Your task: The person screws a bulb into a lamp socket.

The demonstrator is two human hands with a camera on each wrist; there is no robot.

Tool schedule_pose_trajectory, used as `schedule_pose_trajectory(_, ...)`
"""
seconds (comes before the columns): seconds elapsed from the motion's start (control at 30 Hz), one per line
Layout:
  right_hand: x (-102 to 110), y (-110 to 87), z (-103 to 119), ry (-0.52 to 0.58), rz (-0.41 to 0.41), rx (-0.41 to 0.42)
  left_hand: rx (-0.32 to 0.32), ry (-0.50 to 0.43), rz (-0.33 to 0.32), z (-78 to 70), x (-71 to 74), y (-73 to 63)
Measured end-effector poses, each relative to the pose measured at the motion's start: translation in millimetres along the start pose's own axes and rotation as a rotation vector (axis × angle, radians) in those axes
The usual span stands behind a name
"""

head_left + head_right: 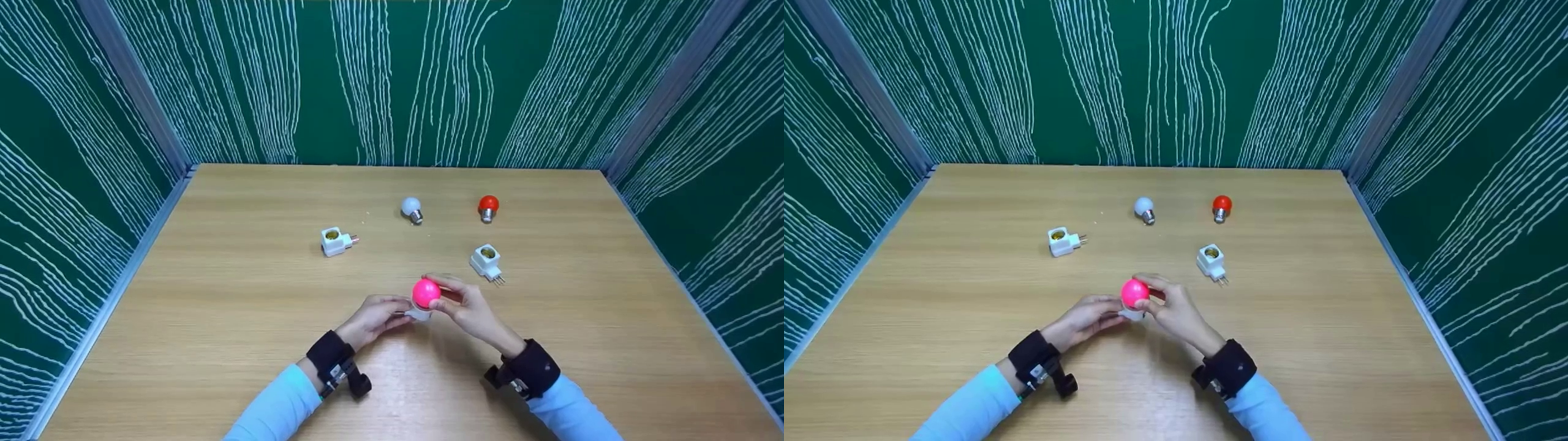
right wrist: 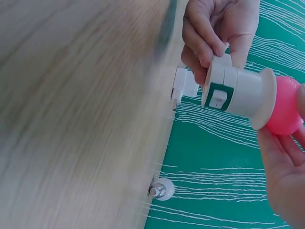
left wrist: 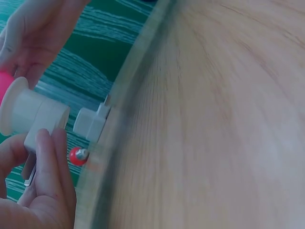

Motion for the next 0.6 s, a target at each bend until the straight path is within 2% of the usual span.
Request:
schedule_pose_trajectory(0.2, 2.3, 0.4, -0.2, 0.028, -0.076, 0.024, -0.009, -0.009, -0.034, 1.4, 1.1, 2.6)
schedule_pose_trajectory(0.43, 5.1, -3.0, 4.3, -0.005, -0.184, 0.077, -0.024, 0.007, -0.019, 1.3, -0.4, 4.5)
schedule_pose_trajectory(0.6, 4.0, -3.7, 5.2, -0.021, -0.154, 0.102, -0.002, 0.007, -0.012, 1.9, 0.3, 3.3)
Point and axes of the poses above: each hand's wrist, its own y-axis towards the middle knuckle, its own x-axis out of the back of the hand, z = x × y, the point moved 8 cm from there along y, towards the middle knuckle, and after that the axes turned 12 degrees about -x, right-handed, at the moved point
